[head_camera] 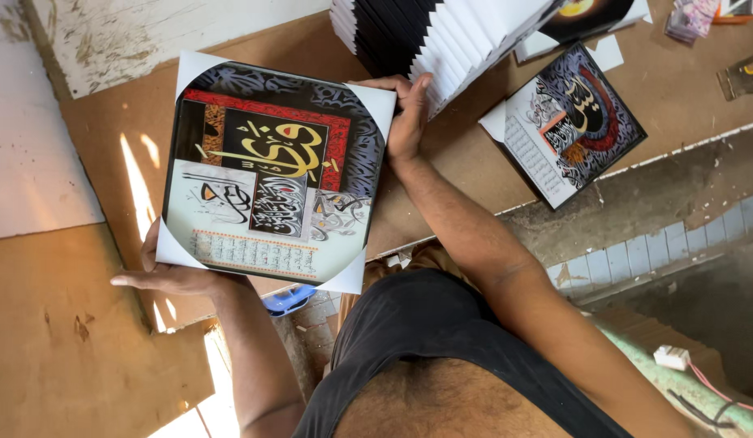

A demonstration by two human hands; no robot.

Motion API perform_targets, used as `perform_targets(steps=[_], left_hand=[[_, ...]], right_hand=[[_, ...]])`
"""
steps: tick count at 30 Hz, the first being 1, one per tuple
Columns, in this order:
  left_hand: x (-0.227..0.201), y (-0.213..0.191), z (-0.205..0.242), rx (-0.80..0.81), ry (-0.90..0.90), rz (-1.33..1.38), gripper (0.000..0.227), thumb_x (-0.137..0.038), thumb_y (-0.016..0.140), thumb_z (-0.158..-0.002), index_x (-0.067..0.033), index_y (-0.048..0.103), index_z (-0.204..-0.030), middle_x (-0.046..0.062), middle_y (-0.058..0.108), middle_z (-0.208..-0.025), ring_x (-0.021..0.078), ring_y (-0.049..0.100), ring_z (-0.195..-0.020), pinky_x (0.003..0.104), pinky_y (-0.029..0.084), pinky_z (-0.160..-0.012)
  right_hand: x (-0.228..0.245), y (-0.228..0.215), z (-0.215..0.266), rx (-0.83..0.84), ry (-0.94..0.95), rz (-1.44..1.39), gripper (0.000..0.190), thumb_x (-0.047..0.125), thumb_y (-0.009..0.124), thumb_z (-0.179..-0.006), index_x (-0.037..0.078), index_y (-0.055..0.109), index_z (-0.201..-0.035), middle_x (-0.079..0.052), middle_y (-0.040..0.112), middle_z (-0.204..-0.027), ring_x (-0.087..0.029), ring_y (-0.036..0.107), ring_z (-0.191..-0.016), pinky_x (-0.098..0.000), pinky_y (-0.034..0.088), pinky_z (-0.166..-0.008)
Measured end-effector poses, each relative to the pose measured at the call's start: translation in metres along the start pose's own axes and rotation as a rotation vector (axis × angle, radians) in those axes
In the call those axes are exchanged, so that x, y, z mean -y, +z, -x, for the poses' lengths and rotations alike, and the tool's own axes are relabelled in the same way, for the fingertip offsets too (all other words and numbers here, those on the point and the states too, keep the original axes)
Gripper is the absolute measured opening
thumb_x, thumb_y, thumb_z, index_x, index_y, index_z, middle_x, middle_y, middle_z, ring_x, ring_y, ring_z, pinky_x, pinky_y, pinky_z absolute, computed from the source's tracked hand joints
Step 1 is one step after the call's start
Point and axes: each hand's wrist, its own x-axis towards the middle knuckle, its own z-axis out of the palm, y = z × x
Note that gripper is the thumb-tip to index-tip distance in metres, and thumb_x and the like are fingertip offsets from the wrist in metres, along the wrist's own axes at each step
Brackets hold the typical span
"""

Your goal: The person assembles picture frames by inserting printed images into black frames and securing them with white backing paper. They use a utility knife to trim excess paper and stack the completed frames on the table.

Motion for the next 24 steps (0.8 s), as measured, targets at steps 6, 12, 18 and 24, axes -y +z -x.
perform_targets(steps=[6, 12, 18, 24], left_hand=[[0.022, -0.018, -0.012, -0.098, 0.079, 0.007, 0.084, -0.071, 0.033, -0.099, 0.0038, 0.069, -0.084, 0.022, 0.077, -0.087, 0.0334, 0.075, -0.090, 0.055, 0.064, -0.094], [0.069, -0.072, 0.007, -0.225, 0.039, -0.079, 0.064, -0.063, 0.038, -0.097, -0.0226, 0.037, -0.146, 0.003, 0.037, -0.147, 0.0254, 0.060, -0.126, 0.059, 0.052, -0.107], [0.132, -0.125, 0.117, -0.467, -0.227, -0.366, 0.066, -0.062, 0.043, -0.102, -0.0081, 0.050, -0.139, 0.019, 0.059, -0.137, 0.0377, 0.065, -0.126, 0.054, 0.058, -0.097], [0.179, -0.055, 0.296, -0.340, -0.515, -0.794, 0.054, -0.046, 0.047, -0.104, -0.0015, 0.061, -0.132, 0.013, 0.063, -0.123, 0.0309, 0.062, -0.113, 0.037, 0.053, -0.087]], right_hand=[[0.003, 0.006, 0.001, -0.080, -0.038, 0.234, 0.093, 0.066, 0.014, -0.107, -0.002, 0.076, -0.094, -0.011, 0.079, -0.094, -0.020, 0.073, -0.085, -0.0327, 0.058, -0.086], [0.038, -0.022, 0.040, 0.075, -0.251, 0.675, 0.068, 0.060, 0.025, -0.114, 0.005, 0.056, -0.138, -0.013, 0.063, -0.133, -0.027, 0.062, -0.125, -0.0410, 0.048, -0.109], [0.098, -0.194, 0.110, 0.058, -0.340, 1.092, 0.040, 0.021, 0.075, -0.098, 0.005, 0.057, -0.130, -0.016, 0.063, -0.122, -0.032, 0.060, -0.119, -0.0482, 0.047, -0.105], [0.101, -0.384, 0.147, -0.754, 0.418, 0.806, 0.058, 0.019, 0.082, -0.087, -0.004, 0.045, -0.125, -0.022, 0.066, -0.107, -0.033, 0.062, -0.100, -0.0443, 0.052, -0.088]])
